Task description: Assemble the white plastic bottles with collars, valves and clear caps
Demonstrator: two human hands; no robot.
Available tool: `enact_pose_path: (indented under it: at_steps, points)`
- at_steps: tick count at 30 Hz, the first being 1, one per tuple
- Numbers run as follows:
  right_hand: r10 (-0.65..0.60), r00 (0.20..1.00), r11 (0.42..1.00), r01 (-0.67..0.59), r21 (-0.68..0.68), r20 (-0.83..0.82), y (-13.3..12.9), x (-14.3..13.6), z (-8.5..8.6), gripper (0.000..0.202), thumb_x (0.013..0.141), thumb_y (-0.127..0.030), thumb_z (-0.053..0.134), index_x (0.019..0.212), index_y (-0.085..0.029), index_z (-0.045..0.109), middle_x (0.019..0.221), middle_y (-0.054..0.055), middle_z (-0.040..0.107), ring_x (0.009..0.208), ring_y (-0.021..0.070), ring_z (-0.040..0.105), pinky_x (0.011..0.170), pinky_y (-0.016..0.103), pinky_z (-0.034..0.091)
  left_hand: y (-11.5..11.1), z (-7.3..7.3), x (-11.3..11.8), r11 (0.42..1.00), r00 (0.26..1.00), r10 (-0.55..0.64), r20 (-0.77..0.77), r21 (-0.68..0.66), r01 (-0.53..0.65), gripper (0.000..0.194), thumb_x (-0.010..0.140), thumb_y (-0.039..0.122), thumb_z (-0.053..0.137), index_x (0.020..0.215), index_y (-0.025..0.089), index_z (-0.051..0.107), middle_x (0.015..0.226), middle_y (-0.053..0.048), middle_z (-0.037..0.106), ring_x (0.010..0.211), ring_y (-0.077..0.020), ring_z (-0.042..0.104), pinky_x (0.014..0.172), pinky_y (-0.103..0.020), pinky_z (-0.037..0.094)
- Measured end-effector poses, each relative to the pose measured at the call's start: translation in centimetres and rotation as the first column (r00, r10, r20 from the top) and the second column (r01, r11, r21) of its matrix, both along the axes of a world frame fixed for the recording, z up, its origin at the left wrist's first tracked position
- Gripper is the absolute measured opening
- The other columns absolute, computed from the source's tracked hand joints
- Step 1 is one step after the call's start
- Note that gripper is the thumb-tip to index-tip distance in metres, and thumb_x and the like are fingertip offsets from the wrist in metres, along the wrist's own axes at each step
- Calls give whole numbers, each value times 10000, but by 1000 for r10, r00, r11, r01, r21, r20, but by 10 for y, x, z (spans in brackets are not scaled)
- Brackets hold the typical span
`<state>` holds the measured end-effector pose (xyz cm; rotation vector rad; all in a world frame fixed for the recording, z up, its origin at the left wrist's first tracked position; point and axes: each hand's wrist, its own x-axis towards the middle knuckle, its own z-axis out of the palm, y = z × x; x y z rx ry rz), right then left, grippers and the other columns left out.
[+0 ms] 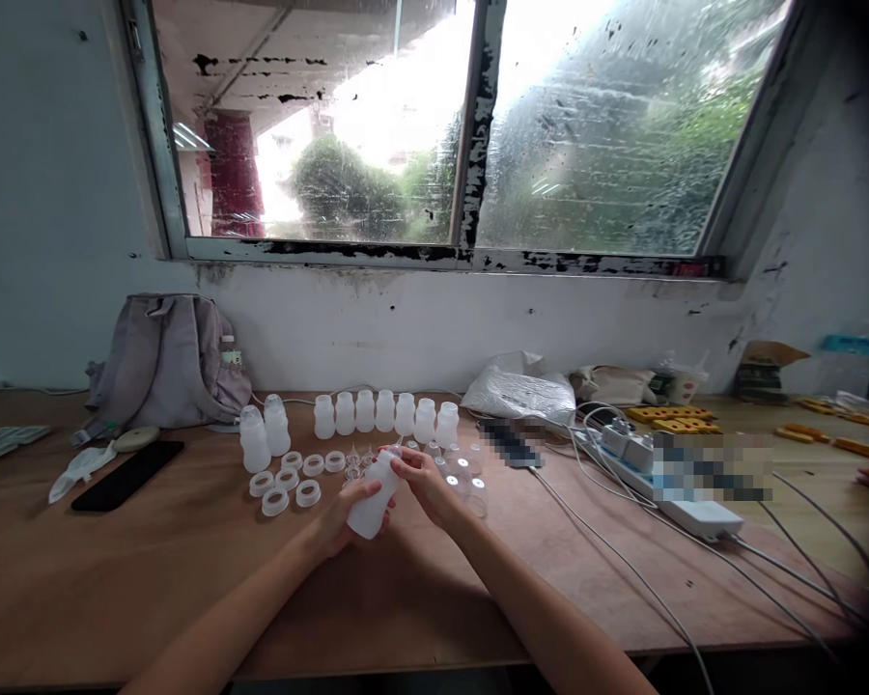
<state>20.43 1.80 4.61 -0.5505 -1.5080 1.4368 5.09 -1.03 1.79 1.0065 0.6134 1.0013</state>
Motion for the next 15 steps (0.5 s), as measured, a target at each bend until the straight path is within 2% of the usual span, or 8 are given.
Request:
enact_pose_path:
  at_steps: [2, 5, 6, 8, 10, 12, 13, 15]
  points:
    - [11, 999, 999, -12, 40, 32, 2, 4, 3, 358, 699, -379, 619, 996, -179, 611, 877, 45, 622, 766, 165, 547, 667, 273, 406, -2, 3, 3, 993, 994, 74, -81, 102, -66, 346, 706, 367, 596, 939, 122, 521, 731, -53, 585, 537, -125, 548, 479, -231, 405]
    - [58, 971, 988, -88, 123, 232, 8, 19, 12, 418, 667, -393, 640, 1031, -194, 591, 919, 43, 623, 819, 181, 557, 713, 289, 412, -3, 3, 7, 960, 971, 152, -182, 260, -102, 390, 666, 331, 647, 986, 138, 533, 738, -34, 584, 582, -127, 544, 526, -234, 418]
    - [19, 947, 983, -75, 167, 320, 12, 27, 16, 396, 680, -395, 625, 1022, -197, 594, 940, 44, 620, 829, 182, 557, 717, 289, 413, -2, 2, 8, 945, 961, 190, -202, 305, -123, 387, 660, 325, 651, 982, 139, 544, 755, -33, 586, 618, -135, 546, 552, -239, 425]
    - [-235, 870, 941, 93, 324, 434, 22, 43, 19, 310, 726, -404, 563, 949, -195, 618, 928, 45, 620, 809, 177, 557, 697, 281, 410, 0, -1, 8, 910, 932, 279, -232, 373, -179, 373, 655, 325, 650, 970, 142, 567, 807, -38, 595, 714, -162, 549, 617, -250, 431]
    - [-572, 653, 798, 303, 521, 497, 34, 59, 18, 253, 735, -384, 543, 835, -176, 645, 826, 56, 631, 765, 184, 552, 674, 284, 396, 3, -5, 7, 879, 896, 355, -267, 423, -222, 384, 646, 330, 654, 973, 141, 580, 850, -45, 607, 800, -191, 547, 681, -264, 426]
    - [-727, 368, 686, 368, 627, 580, 45, 70, 12, 204, 693, -337, 583, 756, -160, 664, 768, 76, 632, 773, 213, 549, 677, 300, 377, 6, -8, 6, 864, 871, 387, -302, 448, -229, 412, 632, 331, 665, 984, 134, 584, 890, -57, 620, 858, -215, 547, 733, -283, 418]
    - [-728, 271, 683, 372, 629, 630, 49, 73, 7, 195, 667, -326, 606, 741, -158, 671, 740, 82, 633, 762, 223, 553, 660, 302, 372, 7, -9, 5, 858, 864, 401, -304, 455, -239, 439, 621, 329, 675, 1002, 133, 577, 913, -64, 623, 883, -224, 548, 754, -292, 416]
    - [-681, 193, 717, 371, 590, 706, 54, 76, 0, 187, 610, -309, 653, 715, -157, 682, 683, 81, 635, 719, 231, 565, 617, 295, 366, 9, -9, 4, 847, 857, 429, -285, 457, -272, 495, 603, 325, 690, 1041, 139, 550, 953, -77, 625, 920, -234, 551, 787, -309, 416]
